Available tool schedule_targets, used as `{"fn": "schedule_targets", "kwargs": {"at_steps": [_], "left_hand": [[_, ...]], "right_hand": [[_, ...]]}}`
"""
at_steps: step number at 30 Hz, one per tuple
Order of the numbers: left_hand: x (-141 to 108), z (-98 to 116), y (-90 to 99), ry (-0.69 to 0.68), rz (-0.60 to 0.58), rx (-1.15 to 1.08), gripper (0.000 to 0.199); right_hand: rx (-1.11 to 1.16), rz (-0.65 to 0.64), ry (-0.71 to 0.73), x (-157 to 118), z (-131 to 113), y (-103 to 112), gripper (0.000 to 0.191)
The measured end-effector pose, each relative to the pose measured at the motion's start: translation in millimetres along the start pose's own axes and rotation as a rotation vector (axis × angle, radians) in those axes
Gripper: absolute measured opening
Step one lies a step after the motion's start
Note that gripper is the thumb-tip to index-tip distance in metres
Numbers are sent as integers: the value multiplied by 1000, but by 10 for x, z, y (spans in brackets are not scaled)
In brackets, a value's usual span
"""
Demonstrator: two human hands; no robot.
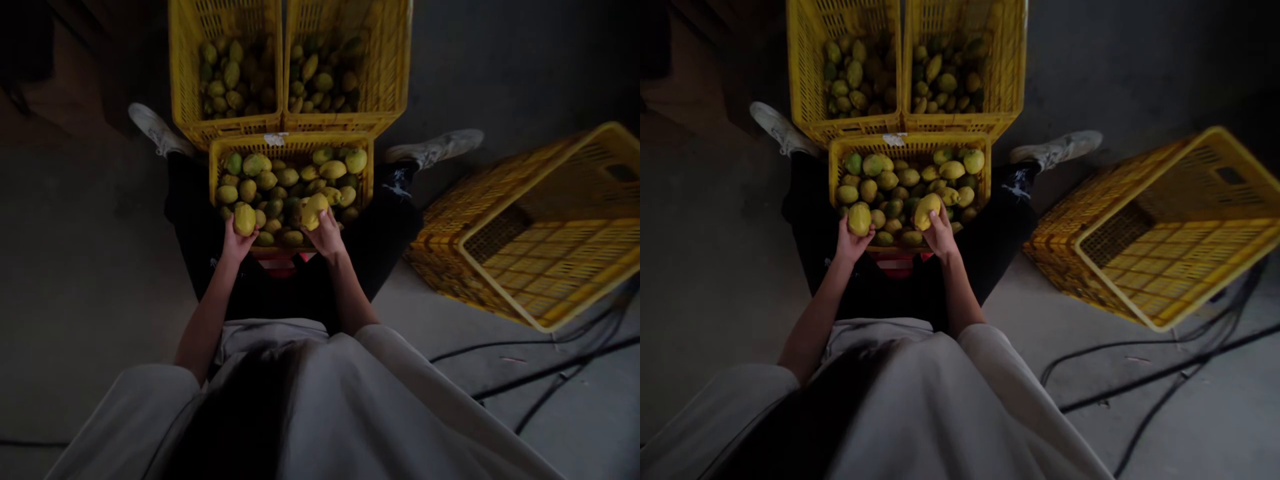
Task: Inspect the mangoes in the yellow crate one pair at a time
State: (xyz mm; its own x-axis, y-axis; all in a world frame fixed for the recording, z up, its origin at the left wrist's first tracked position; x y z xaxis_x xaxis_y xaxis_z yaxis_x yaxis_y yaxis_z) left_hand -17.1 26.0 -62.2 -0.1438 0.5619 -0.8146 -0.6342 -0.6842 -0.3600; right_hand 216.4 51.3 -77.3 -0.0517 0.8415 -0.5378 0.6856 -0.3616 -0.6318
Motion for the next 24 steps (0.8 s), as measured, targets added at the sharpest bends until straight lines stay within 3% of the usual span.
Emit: {"fn": "schedule_targets", "kwargs": {"at_steps": [3,11,15,24], "left_hand": [[-20,69,-39,-60,-30,-15,37],[-127,91,-122,-29,-63,-114,30],[-156,92,-146,-21,-141,-162,35],[-101,113,-26,-76,-154,-220,32]], "right_hand": [[20,45,5,61,30,84,26],[78,18,15,80,-38,90,31],[119,4,-5,67,-52,68,32],[285,-72,-2,4,-106,70,25]]}}
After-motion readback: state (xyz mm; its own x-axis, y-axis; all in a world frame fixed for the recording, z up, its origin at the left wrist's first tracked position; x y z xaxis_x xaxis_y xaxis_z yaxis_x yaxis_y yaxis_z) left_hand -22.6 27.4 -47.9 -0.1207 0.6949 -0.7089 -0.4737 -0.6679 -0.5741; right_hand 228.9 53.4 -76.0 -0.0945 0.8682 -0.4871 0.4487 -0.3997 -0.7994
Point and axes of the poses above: each hand's wrist, its own x-axis towards the middle knuckle, its own y-axis out of the back of the hand, z = x × y, the point moved 7 cm from there along x, towards the middle knuckle
